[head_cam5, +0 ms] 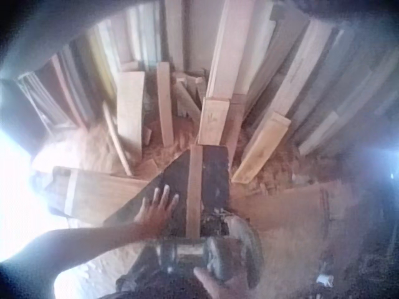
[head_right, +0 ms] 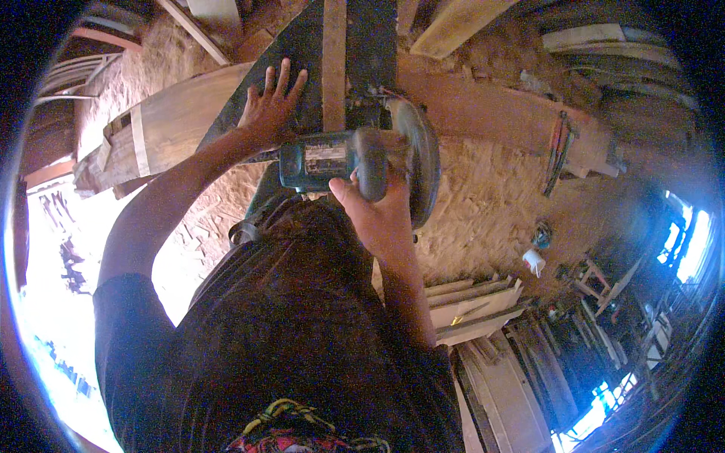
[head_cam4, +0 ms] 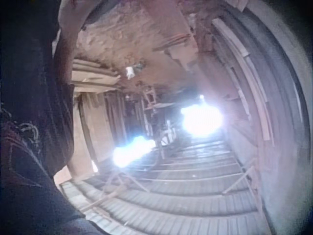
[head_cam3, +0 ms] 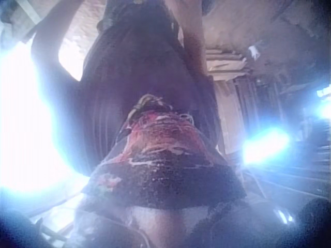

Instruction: The person uses a circular saw to cut wooden planks on a workbench, then measures and marks the wood with a ruler and pencil. The person repeatedly positions planks, cuts them, and inspects the cut pieces.

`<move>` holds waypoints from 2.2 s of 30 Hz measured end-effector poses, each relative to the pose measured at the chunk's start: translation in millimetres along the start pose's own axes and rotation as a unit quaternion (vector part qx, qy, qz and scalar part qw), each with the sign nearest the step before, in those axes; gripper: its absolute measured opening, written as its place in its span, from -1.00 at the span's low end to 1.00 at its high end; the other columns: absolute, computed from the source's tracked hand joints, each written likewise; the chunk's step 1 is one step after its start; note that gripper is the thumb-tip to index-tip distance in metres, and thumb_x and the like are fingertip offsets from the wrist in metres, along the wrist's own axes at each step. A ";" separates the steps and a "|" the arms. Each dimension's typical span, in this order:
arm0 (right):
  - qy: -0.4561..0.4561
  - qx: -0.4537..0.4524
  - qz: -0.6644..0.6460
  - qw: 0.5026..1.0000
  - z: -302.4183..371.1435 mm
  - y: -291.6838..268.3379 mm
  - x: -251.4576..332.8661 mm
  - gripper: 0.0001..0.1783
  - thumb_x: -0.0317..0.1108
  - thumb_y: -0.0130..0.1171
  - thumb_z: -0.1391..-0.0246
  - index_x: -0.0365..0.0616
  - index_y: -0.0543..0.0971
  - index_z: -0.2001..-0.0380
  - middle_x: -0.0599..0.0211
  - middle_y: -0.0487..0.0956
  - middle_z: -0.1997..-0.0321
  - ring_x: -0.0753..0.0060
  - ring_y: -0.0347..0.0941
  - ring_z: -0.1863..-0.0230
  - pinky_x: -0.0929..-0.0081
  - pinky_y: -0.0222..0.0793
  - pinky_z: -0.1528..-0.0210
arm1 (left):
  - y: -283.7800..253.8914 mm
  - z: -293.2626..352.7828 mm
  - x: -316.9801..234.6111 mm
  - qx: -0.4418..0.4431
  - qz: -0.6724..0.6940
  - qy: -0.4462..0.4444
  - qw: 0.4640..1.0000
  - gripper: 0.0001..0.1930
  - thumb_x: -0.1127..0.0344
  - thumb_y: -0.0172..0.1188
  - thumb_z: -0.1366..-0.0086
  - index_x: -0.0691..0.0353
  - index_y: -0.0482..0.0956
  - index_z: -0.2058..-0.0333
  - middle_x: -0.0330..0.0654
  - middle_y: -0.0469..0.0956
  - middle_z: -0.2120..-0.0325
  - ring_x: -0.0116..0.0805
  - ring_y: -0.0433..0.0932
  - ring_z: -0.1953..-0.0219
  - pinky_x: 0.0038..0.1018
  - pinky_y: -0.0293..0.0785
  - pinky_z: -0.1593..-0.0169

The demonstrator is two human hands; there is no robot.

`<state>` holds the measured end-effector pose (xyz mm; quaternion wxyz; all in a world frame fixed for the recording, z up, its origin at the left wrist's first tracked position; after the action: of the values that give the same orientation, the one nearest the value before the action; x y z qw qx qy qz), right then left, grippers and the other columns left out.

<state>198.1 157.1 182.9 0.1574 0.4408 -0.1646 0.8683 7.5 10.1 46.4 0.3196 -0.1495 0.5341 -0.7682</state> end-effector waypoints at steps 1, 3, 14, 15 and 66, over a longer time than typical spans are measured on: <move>-0.002 0.001 -0.003 1.000 -1.4 -0.1 0.3 -0.77 -0.38 0.41 -0.14 -0.13 0.50 0.30 0.58 0.42 0.56 0.73 0.27 0.58 0.62 0.14 0.53 | 1.0 0.3 -0.3 -0.005 -0.005 0.003 1.000 0.40 -0.12 0.64 0.12 0.17 -0.17 -0.52 0.34 -0.23 -0.50 0.47 -0.02 -0.48 0.26 0.28 -0.23; -0.008 0.004 -0.009 1.000 -4.4 0.3 2.0 -0.77 -0.39 0.40 -0.14 -0.13 0.50 0.30 0.57 0.42 0.57 0.73 0.27 0.58 0.61 0.14 0.53 | 2.7 0.0 -0.6 -0.015 -0.011 0.003 1.000 0.34 -0.05 0.61 0.07 0.17 -0.16 -0.52 0.34 -0.22 -0.50 0.46 0.00 -0.47 0.24 0.29 -0.21; 0.010 0.010 -0.027 1.000 -27.4 2.6 25.3 -0.70 -0.30 0.48 -0.06 -0.11 0.49 0.35 0.52 0.49 0.51 0.63 0.41 0.57 0.55 0.34 0.52 | 21.6 -1.6 2.2 -0.071 -0.036 0.010 0.997 0.17 0.14 0.48 -0.08 0.18 -0.13 -0.52 0.33 -0.20 -0.50 0.46 0.00 -0.47 0.20 0.31 -0.18; 0.009 0.010 -0.035 0.999 -30.2 3.6 27.6 -0.69 -0.30 0.48 -0.06 -0.11 0.49 0.35 0.51 0.50 0.51 0.63 0.41 0.57 0.56 0.33 0.53 | 22.4 -1.8 2.7 -0.069 -0.035 0.009 0.997 0.17 0.13 0.47 -0.08 0.18 -0.13 -0.52 0.33 -0.20 -0.50 0.46 0.00 -0.47 0.20 0.31 -0.18; -0.088 0.069 -0.115 0.987 -195.8 22.0 116.7 -0.77 -0.40 0.48 -0.01 -0.14 0.57 0.37 0.53 0.46 0.57 0.68 0.33 0.62 0.61 0.23 0.57 | -16.7 10.4 -7.7 0.040 0.054 -0.020 0.998 0.54 -0.20 0.67 0.32 0.19 -0.19 -0.52 0.29 -0.26 -0.51 0.41 -0.15 -0.52 0.33 0.21 -0.29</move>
<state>-16.5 235.5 165.9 0.2098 0.5416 -0.0655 0.8114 13.6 11.3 66.6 0.3769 -0.1233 0.5040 -0.7673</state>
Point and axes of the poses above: each hand's wrist, its own z-axis away from the middle knuckle, its own y-axis out of the palm, x = y × z, the point moved 2 cm from there along -z, towards the middle knuckle
